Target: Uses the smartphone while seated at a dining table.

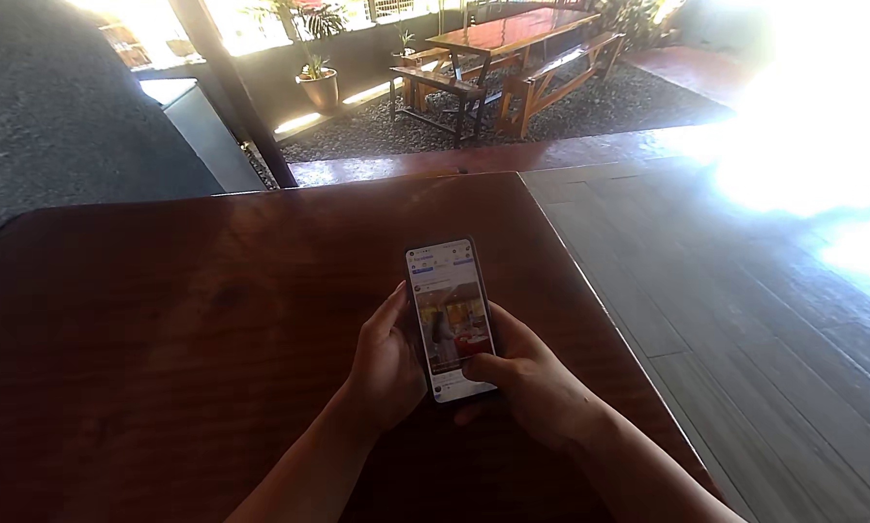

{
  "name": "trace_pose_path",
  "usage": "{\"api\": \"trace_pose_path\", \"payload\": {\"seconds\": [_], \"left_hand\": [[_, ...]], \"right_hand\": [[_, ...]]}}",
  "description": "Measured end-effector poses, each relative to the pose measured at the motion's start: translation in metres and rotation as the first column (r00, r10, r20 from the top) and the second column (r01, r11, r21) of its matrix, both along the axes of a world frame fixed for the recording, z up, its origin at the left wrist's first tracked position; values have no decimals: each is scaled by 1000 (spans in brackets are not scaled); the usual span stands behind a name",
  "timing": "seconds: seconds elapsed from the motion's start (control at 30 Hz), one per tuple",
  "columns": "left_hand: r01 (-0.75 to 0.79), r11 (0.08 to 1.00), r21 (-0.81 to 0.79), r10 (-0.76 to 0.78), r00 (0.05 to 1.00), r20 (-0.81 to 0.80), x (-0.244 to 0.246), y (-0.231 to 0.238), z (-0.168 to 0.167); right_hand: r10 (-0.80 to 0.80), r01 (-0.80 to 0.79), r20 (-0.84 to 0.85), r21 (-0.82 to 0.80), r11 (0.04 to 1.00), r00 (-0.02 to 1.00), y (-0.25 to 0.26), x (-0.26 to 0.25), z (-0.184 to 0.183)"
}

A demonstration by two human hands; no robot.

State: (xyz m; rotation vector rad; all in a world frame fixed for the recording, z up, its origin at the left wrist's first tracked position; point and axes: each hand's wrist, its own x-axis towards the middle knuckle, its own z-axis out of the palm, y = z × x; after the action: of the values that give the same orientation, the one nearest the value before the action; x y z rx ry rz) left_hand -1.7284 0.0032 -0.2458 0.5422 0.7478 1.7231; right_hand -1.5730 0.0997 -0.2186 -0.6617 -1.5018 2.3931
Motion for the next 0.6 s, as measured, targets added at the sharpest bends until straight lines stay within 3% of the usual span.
{"api": "trace_pose_path", "payload": {"seconds": [0.6], "left_hand": [[5,1000,-29,-5,1000,13,0,-1,0]], "right_hand": [[25,-25,-15,26,999,1000,0,0,-2]]}}
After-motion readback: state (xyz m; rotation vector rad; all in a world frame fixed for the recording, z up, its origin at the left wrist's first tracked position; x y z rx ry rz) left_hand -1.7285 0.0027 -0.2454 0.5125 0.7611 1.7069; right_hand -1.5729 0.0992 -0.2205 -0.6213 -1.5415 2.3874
